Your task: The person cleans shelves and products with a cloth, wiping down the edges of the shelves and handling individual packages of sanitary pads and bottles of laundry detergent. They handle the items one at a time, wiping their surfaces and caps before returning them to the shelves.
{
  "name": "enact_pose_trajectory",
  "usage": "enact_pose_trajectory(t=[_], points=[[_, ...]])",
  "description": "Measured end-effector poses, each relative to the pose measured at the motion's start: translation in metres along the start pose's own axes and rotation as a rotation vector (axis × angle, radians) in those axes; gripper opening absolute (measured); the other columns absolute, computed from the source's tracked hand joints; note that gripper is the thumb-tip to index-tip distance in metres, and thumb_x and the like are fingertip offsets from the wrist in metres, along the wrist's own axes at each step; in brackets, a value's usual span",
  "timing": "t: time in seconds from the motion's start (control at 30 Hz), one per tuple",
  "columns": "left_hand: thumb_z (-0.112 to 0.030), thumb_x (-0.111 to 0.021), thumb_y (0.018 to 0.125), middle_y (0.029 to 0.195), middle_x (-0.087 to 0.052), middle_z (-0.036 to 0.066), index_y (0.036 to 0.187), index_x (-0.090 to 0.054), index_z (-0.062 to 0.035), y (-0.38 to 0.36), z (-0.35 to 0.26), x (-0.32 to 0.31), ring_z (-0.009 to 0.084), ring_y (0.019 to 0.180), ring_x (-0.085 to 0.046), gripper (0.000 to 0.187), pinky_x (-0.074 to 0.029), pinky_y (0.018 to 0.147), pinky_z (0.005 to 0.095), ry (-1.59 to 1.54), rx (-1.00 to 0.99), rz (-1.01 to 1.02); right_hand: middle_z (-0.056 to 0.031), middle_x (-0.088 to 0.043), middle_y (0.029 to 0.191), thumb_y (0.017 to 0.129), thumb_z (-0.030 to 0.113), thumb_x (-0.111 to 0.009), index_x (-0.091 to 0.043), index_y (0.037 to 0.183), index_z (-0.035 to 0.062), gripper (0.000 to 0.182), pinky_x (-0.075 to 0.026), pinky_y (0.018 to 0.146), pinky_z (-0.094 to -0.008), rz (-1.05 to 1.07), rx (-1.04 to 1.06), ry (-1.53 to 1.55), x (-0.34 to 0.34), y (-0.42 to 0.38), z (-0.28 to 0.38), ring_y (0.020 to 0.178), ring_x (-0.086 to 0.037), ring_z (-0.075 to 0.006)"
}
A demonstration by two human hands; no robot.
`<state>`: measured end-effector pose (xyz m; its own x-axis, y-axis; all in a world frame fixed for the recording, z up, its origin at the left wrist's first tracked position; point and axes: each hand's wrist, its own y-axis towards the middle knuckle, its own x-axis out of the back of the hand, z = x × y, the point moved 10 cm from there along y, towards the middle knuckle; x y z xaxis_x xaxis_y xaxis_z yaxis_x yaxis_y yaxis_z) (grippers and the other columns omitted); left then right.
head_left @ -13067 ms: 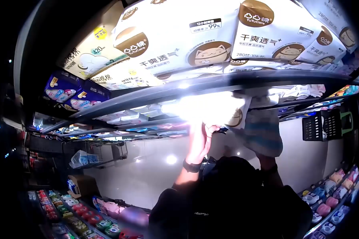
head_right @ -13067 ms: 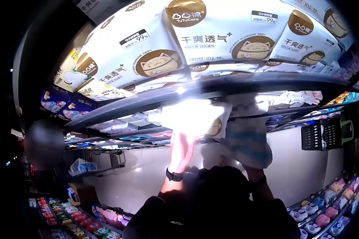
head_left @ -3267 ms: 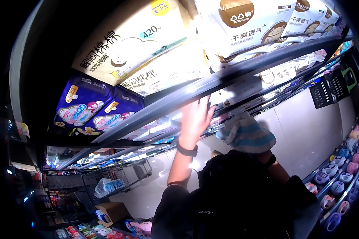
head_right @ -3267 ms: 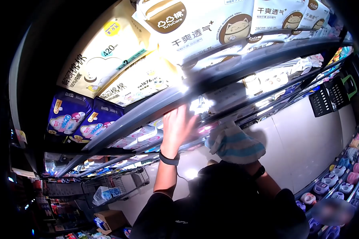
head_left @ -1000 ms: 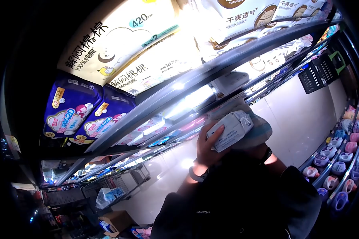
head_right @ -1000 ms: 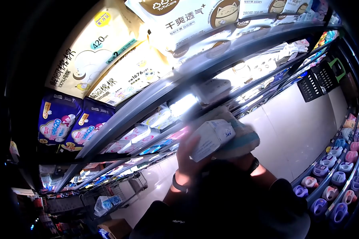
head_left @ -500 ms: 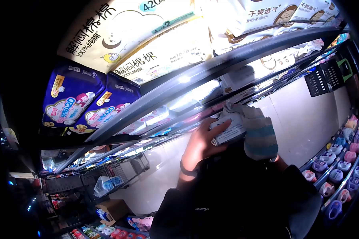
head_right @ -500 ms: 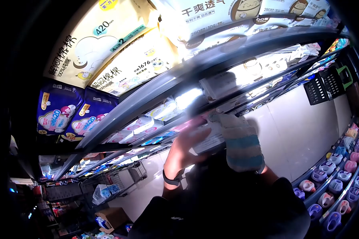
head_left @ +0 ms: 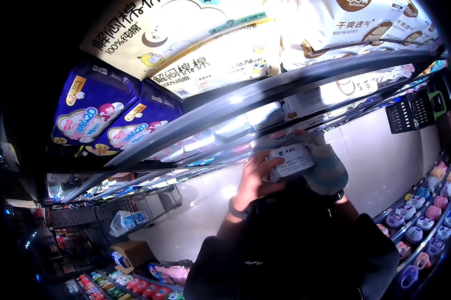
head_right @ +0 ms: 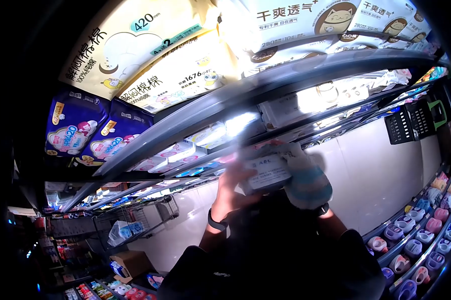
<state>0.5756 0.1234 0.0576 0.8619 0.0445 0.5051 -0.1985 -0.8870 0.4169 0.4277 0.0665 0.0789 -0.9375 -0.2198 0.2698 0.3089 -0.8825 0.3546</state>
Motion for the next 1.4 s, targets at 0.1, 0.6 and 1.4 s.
enact_pose_trajectory(t=[0.1,0.6,1.4], points=[[-0.014,-0.089,0.048,0.112,-0.06,0.017,0.111,-0.058,-0.004,-0.015,0.03,-0.002,0.0323,0.101,-0.06,0.071,-0.048,0.091,0.0424,-0.169,0.084,-0.158,-0.0089,-0.068,0.095,0.07,0.004,-0.079,-0.058,0.112,0.0064,0.048,-0.053,0.069,-0.0271,0.021,-0.048,0.074,-0.004,-0.004,-0.015,0.082,-0.067,-0.0181],[-0.012,-0.075,0.079,0.103,-0.052,0.017,0.12,-0.051,-0.002,0.044,0.039,0.04,0.0306,0.092,-0.054,0.049,-0.045,0.079,0.0389,0.11,0.09,-0.528,-0.0098,-0.068,0.096,0.071,0.003,-0.078,-0.058,0.112,0.0047,0.046,-0.053,0.068,-0.0263,0.108,-0.214,0.319,-0.009,-0.012,-0.061,0.082,-0.067,-0.0175],[0.003,-0.067,0.084,0.132,-0.05,0.026,0.131,-0.045,0.0003,0.037,0.046,0.01,0.0405,0.112,-0.055,0.052,-0.043,0.096,0.0421,0.462,0.022,-0.814,-0.0111,-0.068,0.097,0.074,0.002,-0.077,-0.057,0.112,0.0021,0.043,-0.054,0.068,-0.025,0.257,-0.327,0.43,-0.004,-0.014,-0.102,0.083,-0.067,-0.0163]])
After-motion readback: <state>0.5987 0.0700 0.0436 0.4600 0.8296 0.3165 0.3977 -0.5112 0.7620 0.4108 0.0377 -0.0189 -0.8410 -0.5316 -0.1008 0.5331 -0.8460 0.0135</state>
